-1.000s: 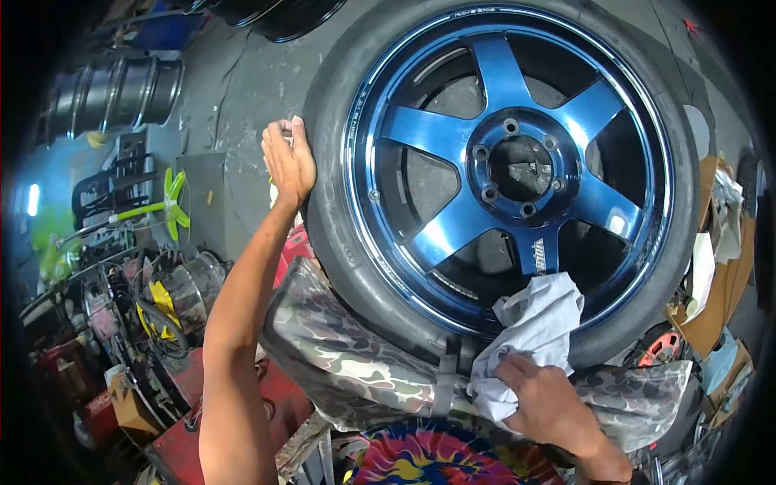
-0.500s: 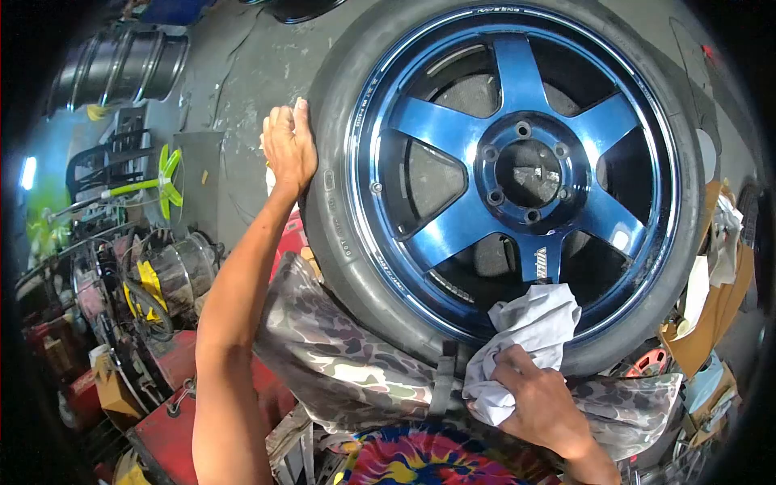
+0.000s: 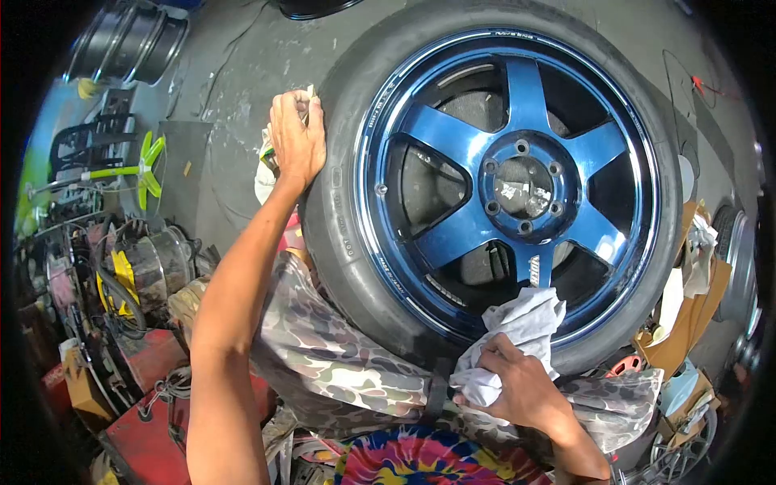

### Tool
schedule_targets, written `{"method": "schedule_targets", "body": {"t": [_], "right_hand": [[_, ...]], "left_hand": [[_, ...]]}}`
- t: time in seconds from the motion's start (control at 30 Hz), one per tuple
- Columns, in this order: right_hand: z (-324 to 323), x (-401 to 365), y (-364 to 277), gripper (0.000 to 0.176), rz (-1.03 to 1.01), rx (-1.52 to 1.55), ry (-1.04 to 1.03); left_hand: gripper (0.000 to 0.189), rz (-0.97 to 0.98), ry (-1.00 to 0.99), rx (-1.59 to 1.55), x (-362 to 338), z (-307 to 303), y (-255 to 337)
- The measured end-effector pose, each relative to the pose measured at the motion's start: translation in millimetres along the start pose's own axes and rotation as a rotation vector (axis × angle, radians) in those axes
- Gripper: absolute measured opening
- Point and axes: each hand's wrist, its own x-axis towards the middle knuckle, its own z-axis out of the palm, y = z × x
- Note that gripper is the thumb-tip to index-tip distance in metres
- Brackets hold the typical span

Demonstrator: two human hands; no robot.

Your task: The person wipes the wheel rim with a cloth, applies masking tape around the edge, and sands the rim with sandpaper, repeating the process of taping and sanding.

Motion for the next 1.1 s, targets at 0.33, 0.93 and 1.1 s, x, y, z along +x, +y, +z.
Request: {"method": "schedule_targets", "body": {"t": [0.33,0.93,1.1], "right_hand": [[4.6,4.9,3.1,0.052,-0.024,-0.022,0.012],[-146.7,114.5,10.4,0.039,-0.007,0.045,1.105],[-155.8,252.8,-28.8,0.03,-0.354,0.004,0.984]], "left_hand": [[0.013,0.166,0.048,0.006,0.3,5.4,-9.2],[0.017,0.052,-0.005,-0.045,0.4,9.0,-2.7],[0.016,0.071,0.015,-0.051,-0.3,9.9,-2.2]]}}
